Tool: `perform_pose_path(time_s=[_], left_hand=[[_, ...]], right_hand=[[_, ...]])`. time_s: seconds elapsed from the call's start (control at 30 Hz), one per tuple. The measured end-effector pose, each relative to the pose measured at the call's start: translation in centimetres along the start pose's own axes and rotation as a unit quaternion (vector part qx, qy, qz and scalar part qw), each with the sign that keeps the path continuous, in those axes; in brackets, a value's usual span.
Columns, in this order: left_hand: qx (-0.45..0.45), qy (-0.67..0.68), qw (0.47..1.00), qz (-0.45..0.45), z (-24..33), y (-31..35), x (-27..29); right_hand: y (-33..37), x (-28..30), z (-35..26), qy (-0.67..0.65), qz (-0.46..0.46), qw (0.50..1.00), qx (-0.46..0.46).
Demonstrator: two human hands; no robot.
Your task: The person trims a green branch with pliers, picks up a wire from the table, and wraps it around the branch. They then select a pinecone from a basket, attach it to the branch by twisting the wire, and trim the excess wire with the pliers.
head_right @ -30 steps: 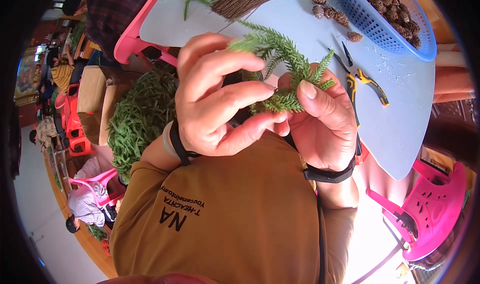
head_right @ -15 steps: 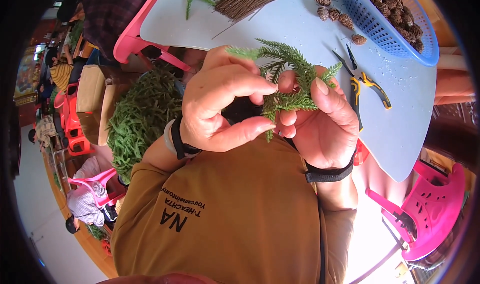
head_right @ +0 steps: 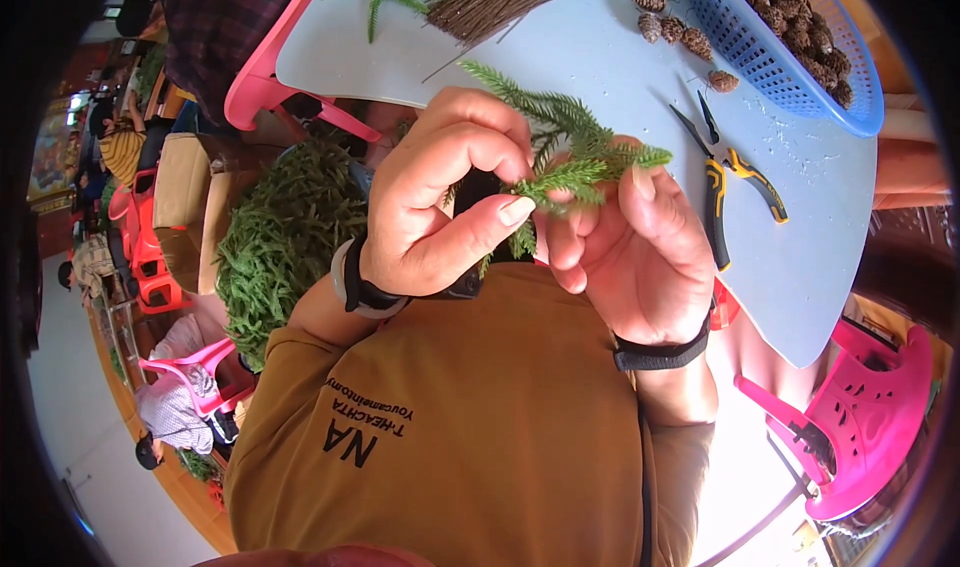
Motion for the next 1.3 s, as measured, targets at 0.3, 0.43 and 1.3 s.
perform_pose_path(time_s=[0.3, 0.43, 1.3], left_hand=[[0.135, 0.274, 0.951, 0.043, -0.9, -2.9, -1.2], [0.140, 0.306, 0.941, 0.034, -1.3, -4.0, -1.1], [0.392, 0.466, 0.792, 0.044, 0.8, -1.4, 3.6]], right_hand=[[-1.7, -1.5, -2.7, 0.178, 0.015, 0.984, 0.025], [-1.7, -2.3, -3.5, 0.213, 0.050, 0.976, 0.018], [-8.8, 0.0, -14.9, 0.924, 0.059, 0.370, 0.078]])
Point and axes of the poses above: each hand's wrist, its own y-axis away from the middle knuckle, its own x-axis out of the back of the hand, z = x × y, the point moved 2 cm from there along -y, towards the middle knuckle, and after that the axes turned 1 degree about -y, right-handed, at the moved point
